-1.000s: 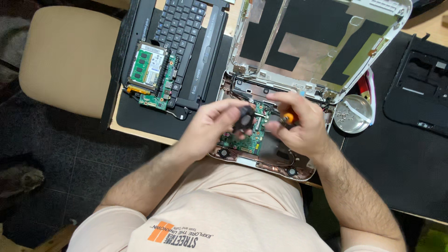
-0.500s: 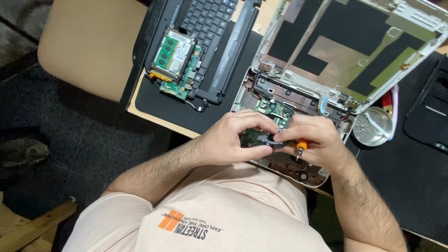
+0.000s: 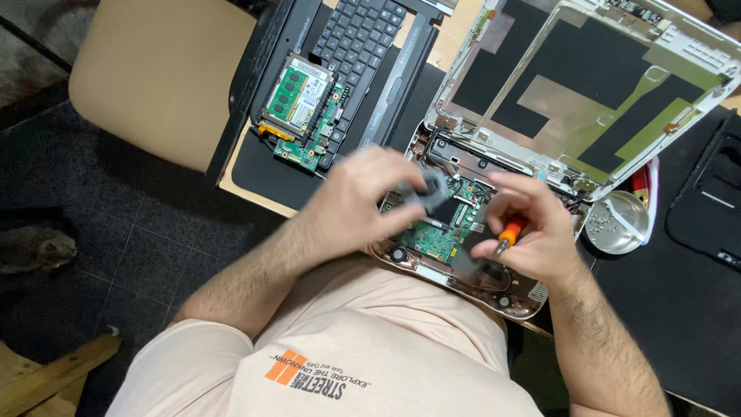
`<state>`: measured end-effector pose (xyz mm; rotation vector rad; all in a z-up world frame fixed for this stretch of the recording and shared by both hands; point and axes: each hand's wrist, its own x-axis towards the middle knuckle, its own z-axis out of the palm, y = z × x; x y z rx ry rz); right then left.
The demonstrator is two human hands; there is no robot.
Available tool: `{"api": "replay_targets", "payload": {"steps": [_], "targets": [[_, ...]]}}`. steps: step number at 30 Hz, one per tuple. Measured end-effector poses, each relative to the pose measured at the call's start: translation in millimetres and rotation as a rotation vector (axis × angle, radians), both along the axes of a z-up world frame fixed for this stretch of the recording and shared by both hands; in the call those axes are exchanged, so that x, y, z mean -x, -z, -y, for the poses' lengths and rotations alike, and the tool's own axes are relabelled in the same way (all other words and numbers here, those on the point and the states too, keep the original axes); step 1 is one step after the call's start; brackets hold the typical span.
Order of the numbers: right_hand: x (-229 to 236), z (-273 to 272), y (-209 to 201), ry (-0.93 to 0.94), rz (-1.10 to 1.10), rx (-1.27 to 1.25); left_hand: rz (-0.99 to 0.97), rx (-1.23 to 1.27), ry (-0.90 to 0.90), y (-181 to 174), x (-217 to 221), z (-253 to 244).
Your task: The person uses a screwdriver to remove screws from the internal components of a disassembled laptop. They detach the cooling fan and then lift out the motherboard, placing it on the table. Finally, they close the laptop lid and handle a small metal bracket.
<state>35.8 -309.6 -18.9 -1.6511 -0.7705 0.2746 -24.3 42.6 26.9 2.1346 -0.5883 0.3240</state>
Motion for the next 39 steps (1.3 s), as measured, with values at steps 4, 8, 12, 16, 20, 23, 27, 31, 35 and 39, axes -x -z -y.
{"api": "replay_targets", "payload": {"steps": [4, 8, 12, 16, 20, 23, 27, 31, 35, 39], "targets": [[0, -6, -5, 0.032, -0.02, 0.031, 0.148, -0.23, -0.281, 15, -35, -32], [8, -10, -9, -0.015, 0.001, 0.094, 0.208, -0.461, -0.476, 15, -65, -45], [10, -11, -12, -0.063, -0.021, 0.135, 0.205, -0.689, -0.635, 19, -81, -43], [9, -11, -13, -0.053, -0.021, 0.13, 0.152, -0.783, -0.694, 27, -86, -43], [9, -10, -12, -0.058, -0.015, 0.15, 0.21, -0.773, -0.744, 21, -84, -44], [7, -8, -20, -0.066, -0.055, 0.093, 0.221, -0.689, -0.706, 7, -75, -38], [-4, 6, -16, -0.062, -0.116, -0.101, 0.245, -0.492, -0.516, -5, -52, -23], [-12, 12, -23, -0.061, -0.166, -0.199, 0.223, -0.278, -0.248, -8, -20, 6], [-16, 23, -35, 0.051, -0.058, -0.116, 0.132, -0.155, -0.125, 11, 11, 25], [-31, 29, -34, 0.167, 0.129, -0.175, 0.145, -0.035, -0.193, 46, 29, 29]]}}
